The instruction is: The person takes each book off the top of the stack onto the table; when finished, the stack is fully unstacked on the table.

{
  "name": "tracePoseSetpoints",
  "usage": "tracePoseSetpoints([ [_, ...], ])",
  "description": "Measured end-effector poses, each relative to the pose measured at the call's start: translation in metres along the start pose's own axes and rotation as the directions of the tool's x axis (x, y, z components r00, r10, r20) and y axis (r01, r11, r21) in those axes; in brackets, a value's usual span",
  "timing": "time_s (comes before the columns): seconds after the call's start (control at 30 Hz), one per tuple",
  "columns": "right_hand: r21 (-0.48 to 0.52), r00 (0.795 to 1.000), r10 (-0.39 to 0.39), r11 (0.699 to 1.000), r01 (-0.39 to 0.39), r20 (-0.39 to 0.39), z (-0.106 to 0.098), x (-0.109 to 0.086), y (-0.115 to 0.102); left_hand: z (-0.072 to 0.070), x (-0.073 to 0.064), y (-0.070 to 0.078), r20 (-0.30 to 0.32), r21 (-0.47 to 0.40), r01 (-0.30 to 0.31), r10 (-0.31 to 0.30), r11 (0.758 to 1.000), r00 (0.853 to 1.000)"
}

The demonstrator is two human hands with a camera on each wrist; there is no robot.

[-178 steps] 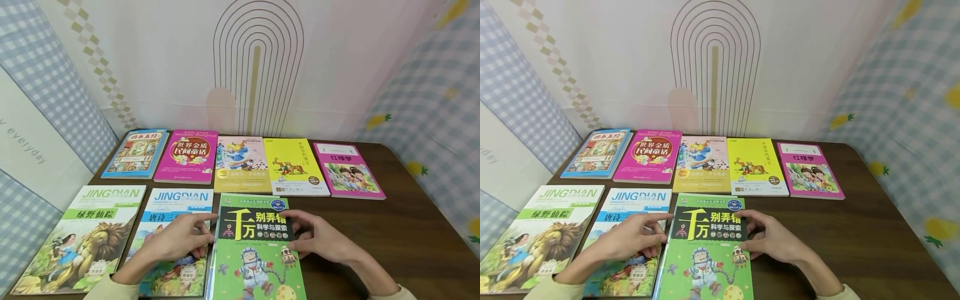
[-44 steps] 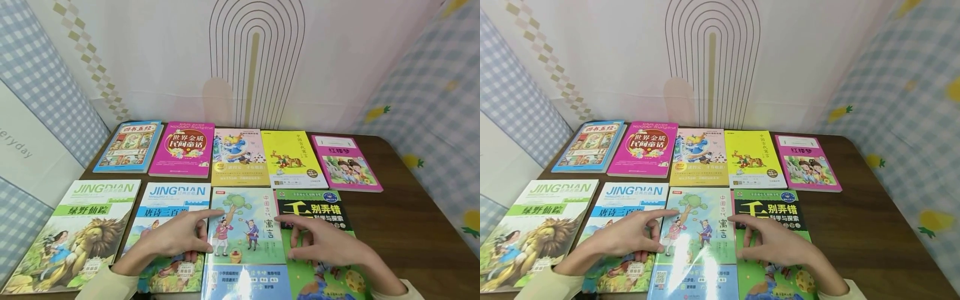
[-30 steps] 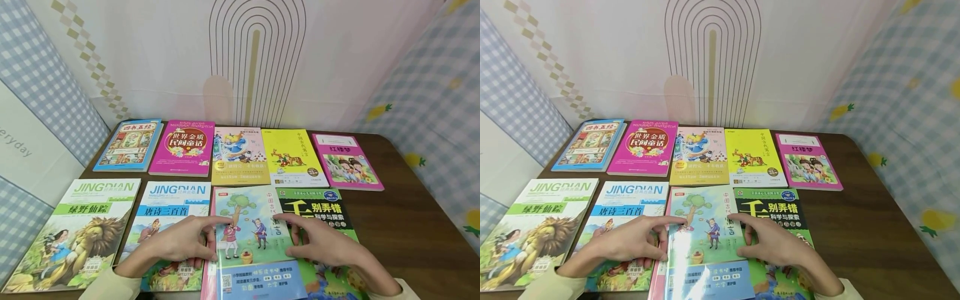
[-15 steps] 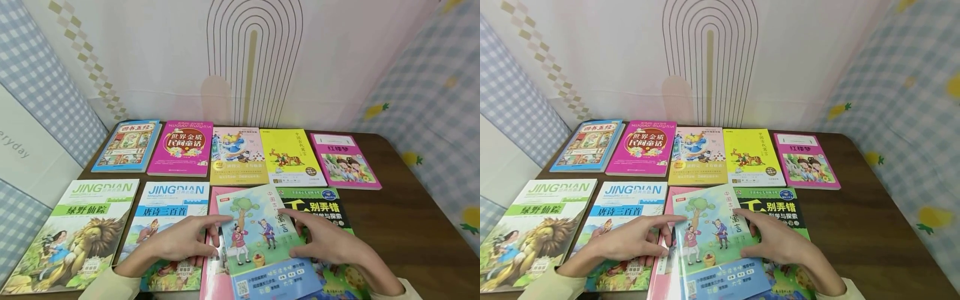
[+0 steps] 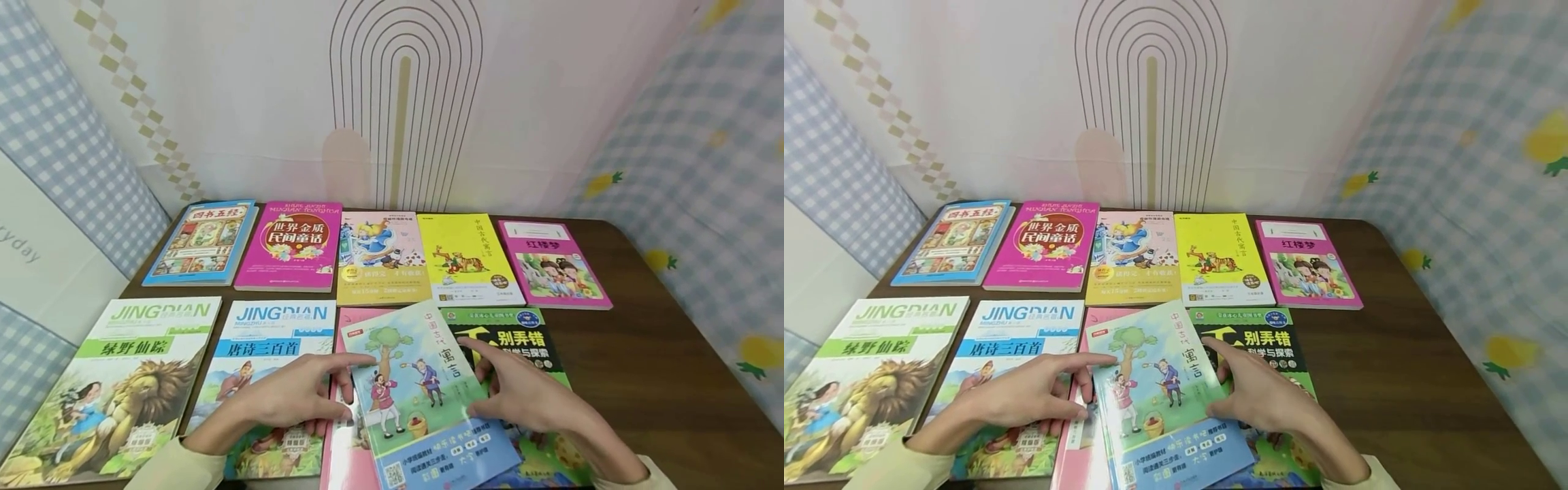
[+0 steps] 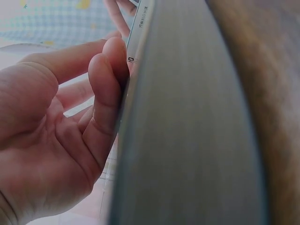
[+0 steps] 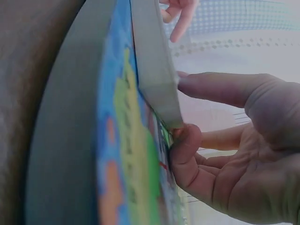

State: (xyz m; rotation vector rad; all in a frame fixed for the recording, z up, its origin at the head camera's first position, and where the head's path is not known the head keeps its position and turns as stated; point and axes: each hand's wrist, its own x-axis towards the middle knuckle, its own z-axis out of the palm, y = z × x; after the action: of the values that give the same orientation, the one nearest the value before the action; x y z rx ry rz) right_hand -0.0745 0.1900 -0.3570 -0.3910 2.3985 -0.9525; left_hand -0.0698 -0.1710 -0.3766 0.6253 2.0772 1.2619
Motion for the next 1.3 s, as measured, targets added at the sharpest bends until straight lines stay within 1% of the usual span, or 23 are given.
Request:
tracePoseSetpoints([
  [0.13, 0.083, 1.0, 0.011, 0.997, -0.013, 0.018, 0.002, 0.002, 0.001, 0.0, -0.001, -0.002, 0.002, -0.017, -0.005, 0.005, 1.0, 1.0],
  [0.23, 0.126, 0.999, 0.012, 0.992, -0.017, 0.038, 0.002, 0.002, 0.003, 0.001, -0.001, -0.002, 0.0, -0.026, -0.007, 0.007, 1.0, 1.0],
  [0.37, 0.132, 0.997, -0.037, 0.991, 0.028, 0.066, 0.0, 0.002, 0.004, 0.0, -0.001, -0.002, -0.006, -0.025, -0.004, 0.004, 1.0, 1.0],
  [0.47, 0.099, 0.996, -0.072, 0.993, 0.066, 0.059, 0.0, 0.002, 0.004, 0.0, -0.002, -0.003, -0.007, -0.029, -0.003, 0.003, 1.0, 1.0],
  [0.53, 0.068, 0.996, -0.075, 0.995, 0.072, 0.041, 0.0, 0.0, 0.004, 0.0, -0.002, -0.003, -0.004, -0.037, -0.007, 0.007, 0.999, 1.0],
  [0.67, -0.028, 0.998, -0.056, 0.998, 0.055, -0.006, 0.001, -0.009, 0.002, -0.001, -0.003, -0.004, 0.005, -0.057, -0.015, 0.015, 0.998, 1.0],
  [0.8, -0.091, 0.999, -0.015, 0.996, 0.011, -0.039, 0.006, -0.02, 0.002, -0.002, -0.002, -0.005, 0.007, -0.066, -0.014, 0.015, 0.998, 1.0],
  [0.83, -0.086, 0.999, -0.003, 0.996, -0.001, -0.045, 0.008, -0.023, 0.003, -0.002, -0.002, -0.004, 0.008, -0.066, -0.015, 0.016, 0.998, 1.0],
  [0.97, -0.031, 0.994, 0.086, 0.996, -0.088, -0.071, 0.016, -0.036, 0.003, -0.002, -0.001, -0.003, 0.009, -0.054, -0.017, 0.017, 0.998, 1.0],
  [1.13, 0.109, 0.986, 0.14, 0.985, -0.131, -0.086, 0.023, -0.047, 0.003, -0.002, -0.002, -0.002, 0.001, -0.028, -0.012, 0.012, 1.0, 1.0],
  [1.23, 0.212, 0.988, 0.135, 0.97, -0.117, -0.076, 0.026, -0.049, 0.005, -0.002, -0.001, -0.003, -0.003, -0.025, -0.014, 0.014, 1.0, 1.0],
  [1.3, 0.256, 0.988, 0.138, 0.96, -0.115, -0.074, 0.028, -0.047, 0.007, -0.001, -0.001, -0.003, -0.002, -0.026, -0.015, 0.015, 1.0, 1.0],
])
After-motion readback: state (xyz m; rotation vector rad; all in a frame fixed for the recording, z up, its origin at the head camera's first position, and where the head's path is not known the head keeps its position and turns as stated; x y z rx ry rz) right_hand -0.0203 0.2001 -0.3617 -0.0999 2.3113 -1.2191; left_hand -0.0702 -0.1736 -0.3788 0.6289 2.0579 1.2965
